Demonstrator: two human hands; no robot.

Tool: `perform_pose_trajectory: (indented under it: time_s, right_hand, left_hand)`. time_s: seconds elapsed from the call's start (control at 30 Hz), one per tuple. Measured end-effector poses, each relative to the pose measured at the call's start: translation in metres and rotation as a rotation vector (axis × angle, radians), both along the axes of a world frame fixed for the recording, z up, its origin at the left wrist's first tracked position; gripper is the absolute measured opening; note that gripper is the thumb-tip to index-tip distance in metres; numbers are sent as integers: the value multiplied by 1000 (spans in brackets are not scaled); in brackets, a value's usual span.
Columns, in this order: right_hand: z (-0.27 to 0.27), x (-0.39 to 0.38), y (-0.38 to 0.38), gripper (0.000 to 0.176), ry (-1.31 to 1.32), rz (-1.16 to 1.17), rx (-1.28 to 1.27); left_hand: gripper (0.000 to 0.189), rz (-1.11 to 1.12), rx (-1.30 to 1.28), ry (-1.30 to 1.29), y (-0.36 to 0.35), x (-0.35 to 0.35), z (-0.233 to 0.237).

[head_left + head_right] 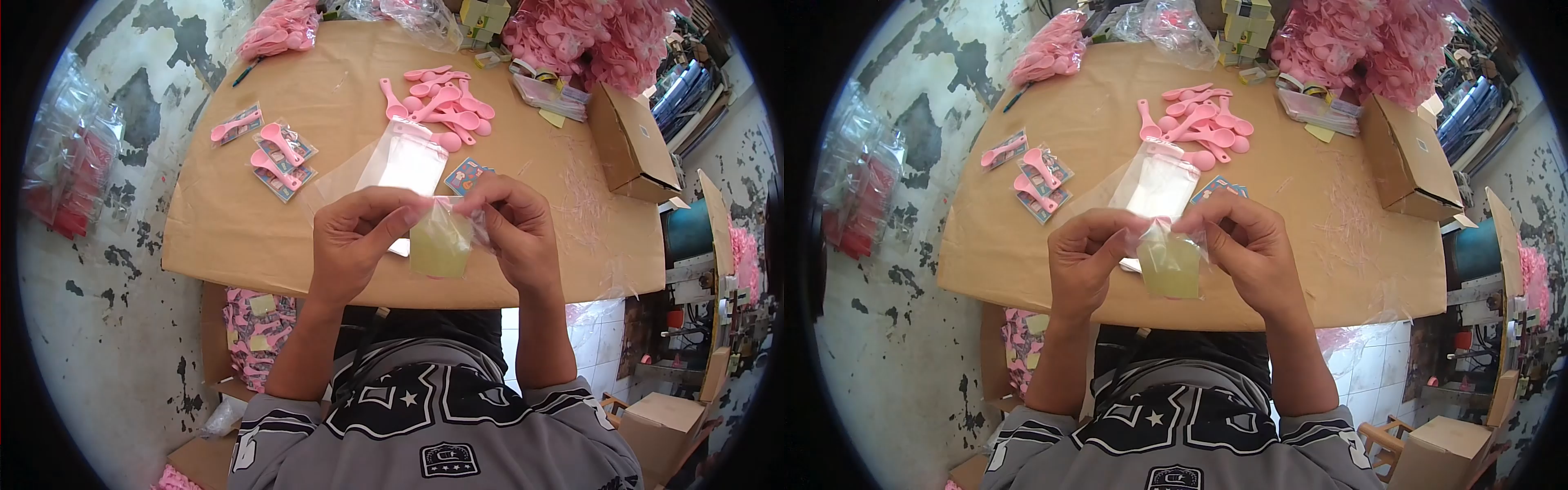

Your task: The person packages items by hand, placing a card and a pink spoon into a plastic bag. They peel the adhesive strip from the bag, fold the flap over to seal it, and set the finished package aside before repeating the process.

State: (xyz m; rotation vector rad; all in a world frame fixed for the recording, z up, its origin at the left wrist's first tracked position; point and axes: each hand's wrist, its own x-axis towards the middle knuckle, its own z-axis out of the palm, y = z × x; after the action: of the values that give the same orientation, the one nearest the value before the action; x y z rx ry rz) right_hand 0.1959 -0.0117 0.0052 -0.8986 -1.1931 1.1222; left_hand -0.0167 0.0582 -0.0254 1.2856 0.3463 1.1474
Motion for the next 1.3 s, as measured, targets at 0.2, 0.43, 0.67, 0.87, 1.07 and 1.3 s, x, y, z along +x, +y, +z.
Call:
perform_pose_trajectory:
  time_s: [0.2,0.43,0.67,0.87,1.07,1.3]
  right_hand:
    - [-1,0,4,17,-105,-4,102]
    - [6,-2,7,13,-272,-30,123]
    - [9,-14,6,35,-185,-141,7]
    - [10,-7,3,35,-332,-158,85]
    - [7,22,6,28,-383,-438,173]
    - [-10,45,-4,30,-856,-672,12]
  left_hand:
    - [14,-23,62,38,3,-7,-1]
    - [10,29,-46,145,1,-8,7]
    - [53,-71,-291,11,12,-13,7]
    - [46,-119,-87,259,6,-17,19]
    - [25,550,633,583,36,-49,39]
    - [32,611,695,1028,87,-98,23]
